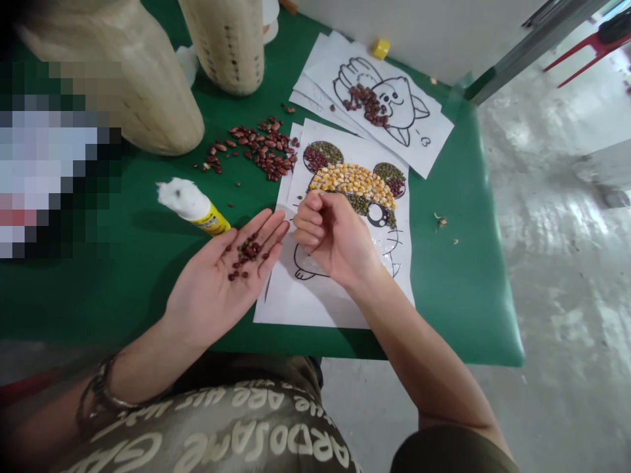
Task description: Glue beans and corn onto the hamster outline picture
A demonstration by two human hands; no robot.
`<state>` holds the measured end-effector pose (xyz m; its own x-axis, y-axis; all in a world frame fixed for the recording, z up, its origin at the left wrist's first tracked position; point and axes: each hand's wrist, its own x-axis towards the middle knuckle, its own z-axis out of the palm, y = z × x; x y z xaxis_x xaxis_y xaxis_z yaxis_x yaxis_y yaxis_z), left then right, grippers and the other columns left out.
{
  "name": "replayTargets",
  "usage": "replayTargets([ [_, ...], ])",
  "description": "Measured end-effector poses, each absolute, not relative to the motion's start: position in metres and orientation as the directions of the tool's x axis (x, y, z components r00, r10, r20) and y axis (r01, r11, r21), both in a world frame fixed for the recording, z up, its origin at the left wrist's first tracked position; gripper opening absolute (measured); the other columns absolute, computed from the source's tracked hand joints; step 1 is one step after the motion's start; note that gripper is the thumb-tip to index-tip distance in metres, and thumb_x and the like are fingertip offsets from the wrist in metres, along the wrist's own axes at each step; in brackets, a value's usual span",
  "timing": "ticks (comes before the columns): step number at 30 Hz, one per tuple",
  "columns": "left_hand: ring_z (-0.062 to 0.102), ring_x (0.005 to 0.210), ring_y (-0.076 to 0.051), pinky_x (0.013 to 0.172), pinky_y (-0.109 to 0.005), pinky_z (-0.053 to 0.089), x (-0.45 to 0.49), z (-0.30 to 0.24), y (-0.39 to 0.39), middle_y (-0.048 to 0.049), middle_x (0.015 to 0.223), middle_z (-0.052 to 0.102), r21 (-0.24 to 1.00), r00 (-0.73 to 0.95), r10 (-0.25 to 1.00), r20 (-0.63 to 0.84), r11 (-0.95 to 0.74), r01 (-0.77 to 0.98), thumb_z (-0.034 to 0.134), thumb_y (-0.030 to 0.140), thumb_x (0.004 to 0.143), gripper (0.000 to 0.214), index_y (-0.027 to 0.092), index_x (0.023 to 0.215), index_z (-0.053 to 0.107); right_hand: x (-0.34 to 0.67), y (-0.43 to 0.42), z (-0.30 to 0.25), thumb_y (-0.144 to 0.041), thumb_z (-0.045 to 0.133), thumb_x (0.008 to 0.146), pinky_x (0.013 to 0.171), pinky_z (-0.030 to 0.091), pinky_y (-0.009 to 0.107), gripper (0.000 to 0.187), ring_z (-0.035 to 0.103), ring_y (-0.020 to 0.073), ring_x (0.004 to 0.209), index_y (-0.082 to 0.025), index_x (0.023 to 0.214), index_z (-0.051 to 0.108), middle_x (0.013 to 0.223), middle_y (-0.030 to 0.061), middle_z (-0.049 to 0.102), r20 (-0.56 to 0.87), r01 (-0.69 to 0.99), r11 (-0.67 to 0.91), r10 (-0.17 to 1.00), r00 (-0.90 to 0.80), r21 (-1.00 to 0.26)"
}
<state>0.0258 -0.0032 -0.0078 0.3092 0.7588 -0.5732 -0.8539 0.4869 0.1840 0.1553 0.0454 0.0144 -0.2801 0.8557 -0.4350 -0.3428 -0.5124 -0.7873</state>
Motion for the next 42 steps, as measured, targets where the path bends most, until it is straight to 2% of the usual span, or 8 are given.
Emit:
replayTargets([
  [2, 0.058, 0.103, -0.011, 0.093, -0.023, 0.042, 0.026, -0.008, -0.003, -0.0056, 0.108, 0.065, 0.199, 0.293, 0.765, -0.574, 0.478, -0.856, 0.025, 0.022, 0.089, 0.041, 0.011, 0.118, 0.050, 0.155, 0.041, 0.012, -0.017, 0.030, 0.087, 0.037, 0.023, 0.015, 0.027, 0.021, 0.0050, 0.041, -0.018, 0.063, 0.044, 0.052, -0.0070, 0.021, -0.382, -0.182, -0.447, 0.873, -0.304, -0.876],
  [5, 0.057, 0.104, -0.013, 0.091, -0.023, 0.044, 0.028, -0.008, -0.002, -0.0069, 0.103, 0.067, 0.230, 0.257, 0.761, -0.595, 0.468, -0.853, 0.027, 0.021, 0.088, 0.039, 0.011, 0.111, 0.056, 0.153, 0.032, 0.010, -0.019, 0.037, 0.086, 0.040, 0.029, 0.018, 0.023, 0.032, 0.0052, 0.042, -0.018, 0.073, 0.056, 0.051, -0.0059, 0.036, -0.168, 0.197, -0.110, 0.936, -0.309, -0.974],
  [8, 0.054, 0.108, -0.014, 0.092, -0.024, 0.044, 0.028, -0.010, -0.003, -0.0069, 0.107, 0.065, 0.272, 0.242, 0.764, -0.599, 0.478, -0.835, 0.029, 0.021, 0.088, 0.037, 0.012, 0.105, 0.061, 0.151, 0.023, 0.009, -0.018, 0.047, 0.082, 0.054, 0.040, 0.020, 0.017, 0.049, 0.0070, 0.056, -0.018, 0.077, 0.063, 0.066, -0.0014, 0.059, 0.099, 0.519, 0.307, 0.916, -0.390, -0.797],
  [12, 0.050, 0.113, -0.013, 0.088, -0.018, 0.044, 0.026, -0.012, -0.005, -0.0055, 0.114, 0.062, 0.303, 0.250, 0.780, -0.574, 0.486, -0.820, 0.030, 0.022, 0.088, 0.037, 0.014, 0.098, 0.064, 0.150, 0.017, 0.004, -0.024, 0.055, 0.080, 0.060, 0.042, 0.022, 0.015, 0.058, 0.0114, 0.068, -0.015, 0.085, 0.065, 0.078, 0.0029, 0.067, 0.204, 0.628, 0.588, 0.792, -0.575, -0.510],
  [17, 0.051, 0.111, -0.013, 0.089, -0.019, 0.044, 0.026, -0.011, -0.005, -0.0051, 0.114, 0.062, 0.306, 0.254, 0.789, -0.559, 0.481, -0.821, 0.030, 0.022, 0.088, 0.037, 0.014, 0.098, 0.064, 0.148, 0.017, 0.000, -0.022, 0.052, 0.080, 0.061, 0.042, 0.023, 0.015, 0.059, 0.0130, 0.072, -0.016, 0.088, 0.065, 0.084, 0.0032, 0.068, 0.133, 0.690, 0.571, 0.804, -0.580, -0.445],
  [26, 0.059, 0.100, -0.010, 0.082, -0.016, 0.047, 0.026, -0.009, -0.003, -0.0034, 0.106, 0.066, 0.250, 0.250, 0.755, -0.606, 0.479, -0.842, 0.029, 0.021, 0.088, 0.036, 0.014, 0.099, 0.063, 0.145, 0.019, 0.009, -0.020, 0.053, 0.079, 0.059, 0.044, 0.019, 0.012, 0.057, 0.0072, 0.065, -0.017, 0.086, 0.063, 0.082, 0.0002, 0.067, 0.146, 0.534, 0.428, 0.860, -0.489, -0.730],
  [33, 0.056, 0.106, -0.013, 0.089, -0.020, 0.044, 0.026, -0.008, -0.004, -0.0052, 0.112, 0.064, 0.252, 0.272, 0.770, -0.577, 0.485, -0.837, 0.028, 0.021, 0.087, 0.038, 0.013, 0.108, 0.059, 0.147, 0.018, 0.009, -0.018, 0.055, 0.079, 0.066, 0.046, 0.019, 0.014, 0.060, 0.0085, 0.073, -0.017, 0.090, 0.064, 0.086, 0.0001, 0.069, 0.149, 0.537, 0.561, 0.766, -0.625, -0.630],
  [42, 0.053, 0.110, -0.012, 0.087, -0.017, 0.044, 0.027, -0.012, -0.005, -0.0036, 0.116, 0.061, 0.294, 0.250, 0.784, -0.569, 0.478, -0.828, 0.030, 0.021, 0.087, 0.036, 0.014, 0.101, 0.062, 0.151, 0.019, 0.008, -0.020, 0.042, 0.086, 0.061, 0.040, 0.023, 0.022, 0.058, 0.0134, 0.075, -0.018, 0.094, 0.063, 0.086, 0.0046, 0.065, 0.060, 0.676, 0.666, 0.725, -0.686, -0.314],
])
